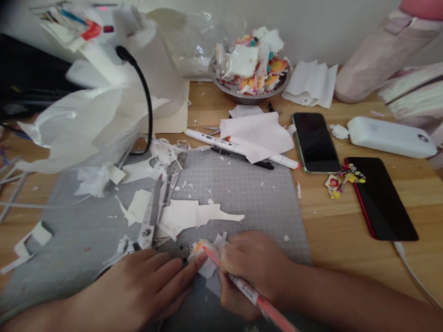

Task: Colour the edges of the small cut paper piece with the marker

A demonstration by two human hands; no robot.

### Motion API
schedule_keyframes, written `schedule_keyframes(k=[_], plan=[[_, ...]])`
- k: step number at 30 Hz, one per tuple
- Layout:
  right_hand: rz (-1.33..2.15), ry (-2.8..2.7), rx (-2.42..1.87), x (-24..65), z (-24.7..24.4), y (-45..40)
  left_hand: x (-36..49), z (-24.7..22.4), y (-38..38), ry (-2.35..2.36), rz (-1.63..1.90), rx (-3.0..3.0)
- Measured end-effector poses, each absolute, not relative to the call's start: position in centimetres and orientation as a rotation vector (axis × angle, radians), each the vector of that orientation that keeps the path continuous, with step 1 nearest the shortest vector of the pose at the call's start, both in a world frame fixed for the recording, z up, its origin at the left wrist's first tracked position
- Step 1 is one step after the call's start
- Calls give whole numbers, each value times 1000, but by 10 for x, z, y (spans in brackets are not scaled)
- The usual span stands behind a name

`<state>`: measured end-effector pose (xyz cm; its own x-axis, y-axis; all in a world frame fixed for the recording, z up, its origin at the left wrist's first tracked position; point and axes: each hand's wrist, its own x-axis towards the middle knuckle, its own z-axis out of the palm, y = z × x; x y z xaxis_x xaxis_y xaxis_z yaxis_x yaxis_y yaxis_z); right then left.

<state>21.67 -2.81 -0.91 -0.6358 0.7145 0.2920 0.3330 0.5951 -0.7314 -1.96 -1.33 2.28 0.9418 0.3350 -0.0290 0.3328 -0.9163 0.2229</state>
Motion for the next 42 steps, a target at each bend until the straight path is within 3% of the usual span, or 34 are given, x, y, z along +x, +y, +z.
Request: schedule_keyframes(k=[19,30,36,42], plan=[[873,-2095,-952,216,-6,-37,-20,23,-13,493,3,2866],[787,-2135,-763,221,-18,-31,-22,22,-14,490,-24,2871],[771,-1900,-1190,208,-9,-46,-21,23,-13,484,-46,2875],[849,-1975,-1195,209,0,-45,-20,22,-13,486,-5,2869]])
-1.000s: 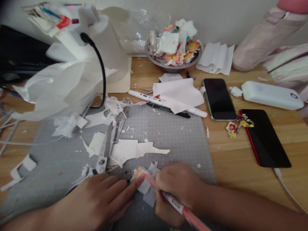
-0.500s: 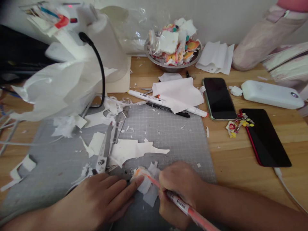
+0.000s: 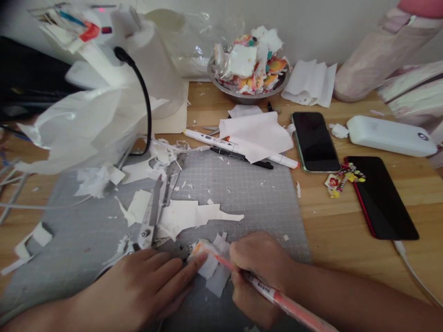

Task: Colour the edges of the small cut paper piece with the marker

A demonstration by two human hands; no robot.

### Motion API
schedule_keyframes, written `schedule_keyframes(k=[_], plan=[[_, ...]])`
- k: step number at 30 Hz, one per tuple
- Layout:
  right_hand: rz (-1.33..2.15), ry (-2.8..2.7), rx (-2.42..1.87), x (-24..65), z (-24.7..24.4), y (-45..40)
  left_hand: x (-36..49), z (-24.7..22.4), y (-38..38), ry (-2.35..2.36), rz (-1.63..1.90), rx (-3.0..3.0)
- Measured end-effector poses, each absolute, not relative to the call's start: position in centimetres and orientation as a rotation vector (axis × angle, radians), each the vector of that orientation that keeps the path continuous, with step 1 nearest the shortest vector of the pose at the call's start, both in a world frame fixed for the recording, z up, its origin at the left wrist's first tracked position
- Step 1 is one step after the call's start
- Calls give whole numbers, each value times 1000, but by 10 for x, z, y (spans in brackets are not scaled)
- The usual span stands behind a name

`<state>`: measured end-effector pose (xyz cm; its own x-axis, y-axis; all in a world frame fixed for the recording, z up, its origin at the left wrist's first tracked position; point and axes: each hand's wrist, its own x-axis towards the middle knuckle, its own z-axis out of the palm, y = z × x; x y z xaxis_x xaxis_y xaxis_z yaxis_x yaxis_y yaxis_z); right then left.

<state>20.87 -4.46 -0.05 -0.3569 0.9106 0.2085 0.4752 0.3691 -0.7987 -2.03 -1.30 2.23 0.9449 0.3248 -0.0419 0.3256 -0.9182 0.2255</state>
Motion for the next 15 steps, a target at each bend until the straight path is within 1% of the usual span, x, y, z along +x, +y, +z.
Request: schedule_keyframes(k=[4,6,10,15], plan=[[834,-1853,-1204,209,2,-43,-21,23,-13,483,-28,2863],[827,-1834,-1140,208,2,-41,-20,23,-13,482,-46,2858],[822,-2024,-956,208,0,-34,-19,23,-11,493,-23,2859],[849,-2177,-971,206,3,-26,-19,23,-12,486,5,2856]])
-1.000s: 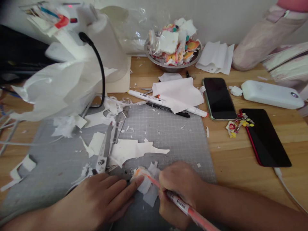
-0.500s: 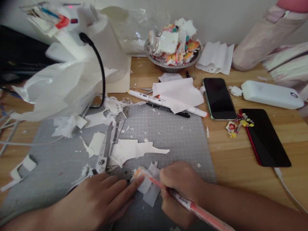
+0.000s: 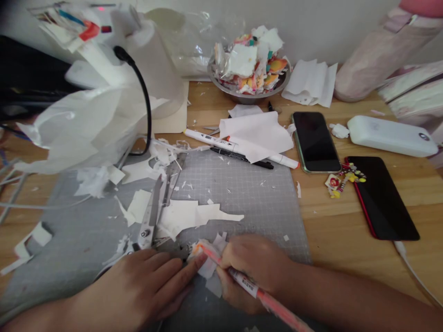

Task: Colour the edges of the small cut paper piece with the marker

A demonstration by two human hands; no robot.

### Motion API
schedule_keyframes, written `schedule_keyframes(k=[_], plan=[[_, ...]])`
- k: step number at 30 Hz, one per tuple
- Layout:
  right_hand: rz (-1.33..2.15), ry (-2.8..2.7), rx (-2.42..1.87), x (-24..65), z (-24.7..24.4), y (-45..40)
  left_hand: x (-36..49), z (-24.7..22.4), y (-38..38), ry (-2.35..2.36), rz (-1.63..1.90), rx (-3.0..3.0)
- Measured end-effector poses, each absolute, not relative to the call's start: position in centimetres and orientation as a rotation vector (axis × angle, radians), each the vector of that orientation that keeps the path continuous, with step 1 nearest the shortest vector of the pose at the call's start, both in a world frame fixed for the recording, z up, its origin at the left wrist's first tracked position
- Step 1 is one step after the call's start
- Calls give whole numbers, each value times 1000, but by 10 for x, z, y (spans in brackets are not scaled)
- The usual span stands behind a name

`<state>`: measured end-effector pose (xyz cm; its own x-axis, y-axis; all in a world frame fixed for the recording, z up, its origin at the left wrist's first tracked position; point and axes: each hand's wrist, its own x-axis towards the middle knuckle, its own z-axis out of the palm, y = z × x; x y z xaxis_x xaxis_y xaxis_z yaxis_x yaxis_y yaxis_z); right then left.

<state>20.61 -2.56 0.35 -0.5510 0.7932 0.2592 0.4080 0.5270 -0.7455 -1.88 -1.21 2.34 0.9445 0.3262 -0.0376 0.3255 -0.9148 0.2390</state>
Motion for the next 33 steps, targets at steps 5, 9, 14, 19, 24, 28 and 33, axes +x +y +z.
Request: schedule_keyframes(k=[5,9,14,19,24,28,33], plan=[[929,-2184,-1004,209,1,-29,-20,23,-13,487,-25,2854],[910,-2123,-1020,212,-5,-32,-20,23,-13,491,-8,2853],[899,-2061,-1020,214,-6,-32,-21,22,-13,499,-21,2853],[806,-2066,-1004,210,1,-31,-20,23,-14,496,-9,2849],[823,-2221,-968,207,4,-27,-20,23,-13,497,-23,2853],[887,-2274,-953,209,3,-27,-21,22,-13,496,-31,2857],[918,-2240,-944,212,-3,-31,-20,22,-14,497,-22,2858]])
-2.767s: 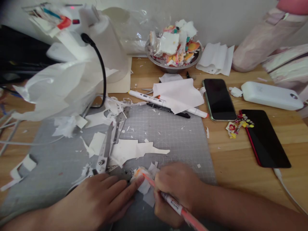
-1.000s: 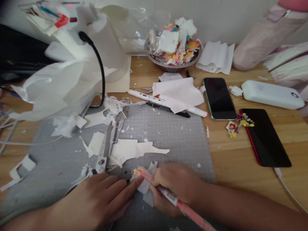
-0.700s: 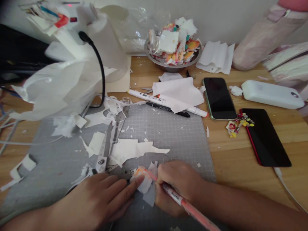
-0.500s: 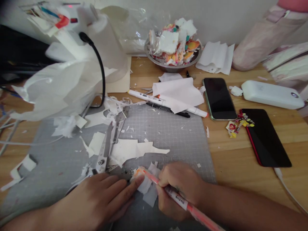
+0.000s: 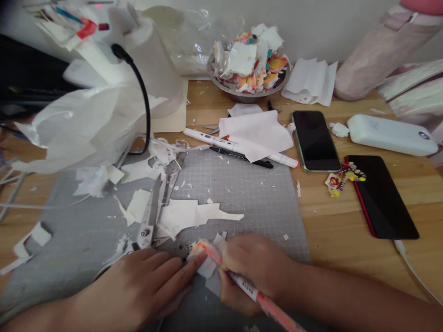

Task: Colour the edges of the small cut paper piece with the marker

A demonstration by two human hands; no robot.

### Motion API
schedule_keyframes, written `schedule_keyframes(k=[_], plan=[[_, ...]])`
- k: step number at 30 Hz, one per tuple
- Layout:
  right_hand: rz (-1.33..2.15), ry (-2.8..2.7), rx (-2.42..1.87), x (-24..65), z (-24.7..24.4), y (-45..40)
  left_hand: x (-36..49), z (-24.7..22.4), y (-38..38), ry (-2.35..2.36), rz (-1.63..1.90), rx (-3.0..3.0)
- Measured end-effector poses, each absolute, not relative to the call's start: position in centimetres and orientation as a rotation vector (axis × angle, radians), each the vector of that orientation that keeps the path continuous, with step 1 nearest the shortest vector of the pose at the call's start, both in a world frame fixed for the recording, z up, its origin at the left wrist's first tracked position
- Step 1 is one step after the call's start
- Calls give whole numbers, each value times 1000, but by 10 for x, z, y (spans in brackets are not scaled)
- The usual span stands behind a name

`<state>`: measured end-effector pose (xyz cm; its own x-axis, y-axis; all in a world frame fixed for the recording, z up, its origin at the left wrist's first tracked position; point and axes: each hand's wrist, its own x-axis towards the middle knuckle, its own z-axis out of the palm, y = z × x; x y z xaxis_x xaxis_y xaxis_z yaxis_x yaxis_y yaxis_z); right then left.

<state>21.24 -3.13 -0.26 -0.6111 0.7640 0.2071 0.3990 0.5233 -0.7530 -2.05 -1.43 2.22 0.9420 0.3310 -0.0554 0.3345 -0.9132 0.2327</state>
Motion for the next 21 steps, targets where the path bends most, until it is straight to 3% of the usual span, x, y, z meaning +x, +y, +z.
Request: schedule_keyframes(k=[21], plan=[[881,-2143,-906,213,-6,-34,-21,22,-13,502,0,2851]])
